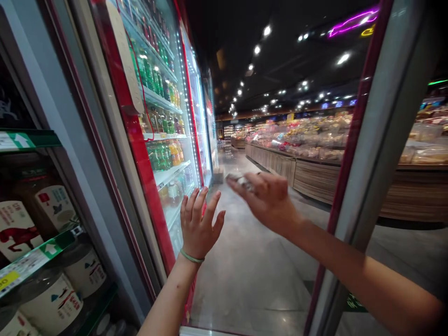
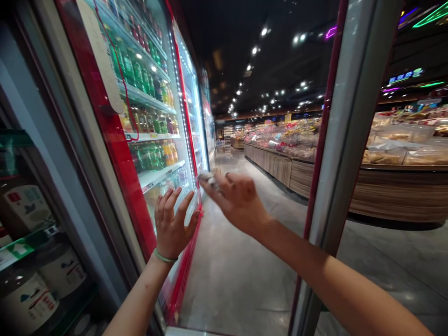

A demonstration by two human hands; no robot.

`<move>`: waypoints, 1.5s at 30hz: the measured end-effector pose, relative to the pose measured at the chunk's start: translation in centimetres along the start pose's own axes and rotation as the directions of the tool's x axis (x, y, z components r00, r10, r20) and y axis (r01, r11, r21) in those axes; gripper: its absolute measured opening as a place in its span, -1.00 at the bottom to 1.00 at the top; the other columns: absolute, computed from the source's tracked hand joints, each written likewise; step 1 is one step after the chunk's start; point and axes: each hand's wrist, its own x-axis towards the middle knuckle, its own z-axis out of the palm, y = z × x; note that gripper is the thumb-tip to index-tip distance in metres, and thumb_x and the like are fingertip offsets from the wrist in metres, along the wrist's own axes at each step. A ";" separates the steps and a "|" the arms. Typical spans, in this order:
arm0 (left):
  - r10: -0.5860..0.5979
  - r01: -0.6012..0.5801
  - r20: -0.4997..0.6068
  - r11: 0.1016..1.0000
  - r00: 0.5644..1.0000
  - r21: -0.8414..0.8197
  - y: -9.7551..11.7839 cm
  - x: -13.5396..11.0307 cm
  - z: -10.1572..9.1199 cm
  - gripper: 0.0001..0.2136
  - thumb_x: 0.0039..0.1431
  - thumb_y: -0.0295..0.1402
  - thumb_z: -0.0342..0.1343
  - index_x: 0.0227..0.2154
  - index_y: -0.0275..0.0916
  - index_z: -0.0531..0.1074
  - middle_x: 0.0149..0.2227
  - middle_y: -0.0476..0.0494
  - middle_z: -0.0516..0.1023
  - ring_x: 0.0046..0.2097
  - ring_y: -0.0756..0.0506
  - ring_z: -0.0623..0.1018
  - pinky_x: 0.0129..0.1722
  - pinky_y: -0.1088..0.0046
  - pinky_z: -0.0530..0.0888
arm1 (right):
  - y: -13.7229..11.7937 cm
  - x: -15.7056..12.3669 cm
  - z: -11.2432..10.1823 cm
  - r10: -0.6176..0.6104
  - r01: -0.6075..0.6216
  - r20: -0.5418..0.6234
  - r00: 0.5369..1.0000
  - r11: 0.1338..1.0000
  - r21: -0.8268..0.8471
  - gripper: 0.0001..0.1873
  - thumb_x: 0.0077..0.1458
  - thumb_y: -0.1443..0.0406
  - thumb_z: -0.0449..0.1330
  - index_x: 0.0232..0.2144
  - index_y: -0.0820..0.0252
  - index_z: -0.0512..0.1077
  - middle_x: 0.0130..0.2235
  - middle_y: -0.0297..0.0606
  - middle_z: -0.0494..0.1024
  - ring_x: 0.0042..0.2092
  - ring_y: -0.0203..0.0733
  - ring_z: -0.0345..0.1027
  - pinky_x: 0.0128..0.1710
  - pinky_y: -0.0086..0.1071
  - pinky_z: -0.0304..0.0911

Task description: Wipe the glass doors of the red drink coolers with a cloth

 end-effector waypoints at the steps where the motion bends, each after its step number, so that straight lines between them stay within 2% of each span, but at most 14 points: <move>1: -0.016 0.016 0.002 1.000 1.000 0.005 -0.3 -0.3 -0.1 -0.43 0.28 -0.29 0.22 0.33 -0.09 0.30 0.26 -0.29 0.43 0.38 -0.29 0.32 0.41 0.01 0.19 | -0.2 0.1 0.2 -0.071 0.071 0.022 0.997 0.997 0.028 -0.54 0.32 0.36 0.20 0.22 -0.07 0.43 -0.01 -0.24 0.57 0.01 -0.12 0.28 -0.02 -0.23 0.10; 3: -0.035 0.035 0.014 0.999 0.999 0.013 -1.0 -0.7 -0.5 -0.42 0.28 -0.29 0.23 0.34 -0.09 0.28 0.27 -0.30 0.42 0.38 -0.30 0.31 0.41 0.00 0.19 | -0.4 0.3 0.7 -0.090 0.090 -0.001 0.996 0.995 0.042 -0.52 0.32 0.37 0.21 0.22 -0.10 0.42 -0.02 -0.27 0.57 -0.01 -0.14 0.27 -0.04 -0.24 0.09; 7: -0.038 0.037 0.038 0.999 0.999 0.023 -1.9 -1.2 -1.1 -0.40 0.27 -0.29 0.24 0.35 -0.09 0.26 0.27 -0.31 0.41 0.39 -0.31 0.30 0.42 -0.03 0.17 | -1.1 1.1 1.2 0.061 -0.061 -0.080 0.995 0.998 -0.005 -0.52 0.32 0.37 0.21 0.24 -0.08 0.41 -0.02 -0.22 0.57 0.03 -0.08 0.25 -0.04 -0.20 0.06; 11: -0.043 0.041 0.045 0.999 0.998 0.032 -2.7 -1.6 -1.1 -0.38 0.27 -0.25 0.25 0.36 -0.12 0.26 0.28 -0.34 0.38 0.40 -0.33 0.28 0.43 -0.06 0.15 | -2.3 1.5 1.5 -0.134 0.129 0.060 0.989 0.989 0.070 -0.47 0.35 0.37 0.16 0.31 -0.06 0.32 0.05 -0.26 0.57 0.08 -0.13 0.24 0.05 -0.23 0.08; 16: -0.079 0.076 0.040 0.994 0.996 0.073 -4.7 -2.9 -1.2 -0.32 0.26 -0.13 0.26 0.39 -0.08 0.20 0.30 -0.33 0.35 0.41 -0.34 0.25 0.44 -0.07 0.12 | -3.1 2.0 2.5 0.093 -0.093 -0.013 0.996 0.995 0.032 -0.38 0.34 0.35 0.19 0.35 -0.22 0.24 0.07 -0.26 0.56 0.07 -0.09 0.26 -0.02 -0.19 0.05; 20: -0.099 0.093 0.043 0.988 0.994 0.123 -6.2 -3.9 -2.0 -0.30 0.24 -0.11 0.27 0.39 -0.10 0.20 0.28 -0.37 0.36 0.39 -0.35 0.28 0.43 -0.07 0.15 | -4.4 2.6 2.8 -0.114 0.109 0.060 0.992 0.991 0.084 -0.46 0.35 0.36 0.16 0.32 -0.10 0.31 0.08 -0.28 0.56 0.08 -0.12 0.25 0.02 -0.21 0.08; 22: -0.108 0.098 0.065 0.985 0.992 0.139 -6.7 -4.2 -2.4 -0.31 0.25 -0.10 0.27 0.38 -0.10 0.22 0.27 -0.37 0.37 0.39 -0.35 0.28 0.42 -0.08 0.16 | -4.5 2.9 2.9 -0.111 0.109 0.026 0.994 0.992 0.064 -0.47 0.34 0.38 0.18 0.30 -0.11 0.33 0.06 -0.31 0.58 0.07 -0.13 0.25 0.00 -0.21 0.08; 25: -0.124 0.110 0.087 0.982 0.988 0.151 -6.9 -4.2 -2.9 -0.33 0.25 -0.10 0.25 0.37 -0.09 0.23 0.28 -0.36 0.37 0.39 -0.35 0.29 0.42 -0.10 0.14 | -4.5 3.5 3.1 0.037 -0.037 -0.070 0.997 0.999 0.006 -0.47 0.31 0.39 0.23 0.27 -0.10 0.37 0.04 -0.28 0.59 0.06 -0.08 0.24 -0.04 -0.18 0.06; 30: -0.147 0.130 0.101 0.980 0.984 0.150 -6.6 -3.8 -3.3 -0.36 0.26 -0.11 0.25 0.35 -0.11 0.26 0.29 -0.37 0.37 0.38 -0.36 0.30 0.41 -0.12 0.15 | -5.1 4.3 3.1 -0.185 0.183 0.014 0.983 0.981 0.061 -0.54 0.35 0.38 0.18 0.25 0.00 0.40 0.06 -0.28 0.59 0.07 -0.11 0.23 0.00 -0.21 0.06; 34: -0.169 0.151 0.118 0.977 0.978 0.148 -6.4 -3.6 -3.7 -0.39 0.27 -0.11 0.24 0.33 -0.12 0.29 0.27 -0.38 0.37 0.36 -0.36 0.32 0.39 -0.12 0.19 | -5.1 5.1 3.6 0.001 0.001 -0.084 0.996 1.000 0.022 -0.50 0.33 0.41 0.19 0.25 -0.06 0.38 0.04 -0.24 0.57 0.07 -0.07 0.21 -0.04 -0.18 0.01; 35: -0.178 0.160 0.121 0.976 0.977 0.146 -6.3 -3.6 -3.8 -0.39 0.27 -0.11 0.24 0.33 -0.12 0.29 0.28 -0.38 0.37 0.36 -0.36 0.32 0.39 -0.13 0.20 | -5.2 5.3 3.7 -0.003 0.005 -0.084 0.996 1.000 0.026 -0.49 0.33 0.41 0.18 0.26 -0.06 0.37 0.04 -0.24 0.57 0.07 -0.07 0.20 -0.04 -0.19 0.01; 39: -0.221 0.204 0.126 0.970 0.967 0.130 -6.0 -3.7 -4.1 -0.39 0.29 -0.13 0.22 0.34 -0.11 0.25 0.29 -0.39 0.34 0.37 -0.36 0.31 0.35 -0.12 0.28 | -5.7 6.3 3.9 -0.254 0.252 0.015 0.967 0.966 0.064 -0.51 0.36 0.40 0.11 0.27 -0.05 0.35 0.06 -0.30 0.56 0.08 -0.12 0.21 -0.02 -0.22 0.03; 43: -0.236 0.222 0.148 0.970 0.960 0.104 -6.1 -4.0 -4.4 -0.40 0.29 -0.16 0.21 0.35 -0.09 0.24 0.29 -0.37 0.34 0.38 -0.35 0.30 0.35 -0.11 0.29 | -5.9 6.9 4.2 -0.080 0.081 -0.060 0.995 0.997 0.014 -0.46 0.32 0.43 0.14 0.28 -0.03 0.34 0.06 -0.20 0.55 0.06 -0.04 0.20 -0.06 -0.17 -0.01; 45: -0.237 0.224 0.157 0.970 0.959 0.094 -6.3 -4.1 -4.5 -0.39 0.29 -0.16 0.21 0.35 -0.08 0.24 0.30 -0.36 0.33 0.38 -0.35 0.29 0.35 -0.11 0.29 | -6.1 7.0 4.3 -0.165 0.166 -0.024 0.986 0.982 0.086 -0.40 0.31 0.44 0.14 0.33 -0.03 0.28 0.07 -0.21 0.54 0.08 -0.06 0.19 -0.05 -0.18 0.01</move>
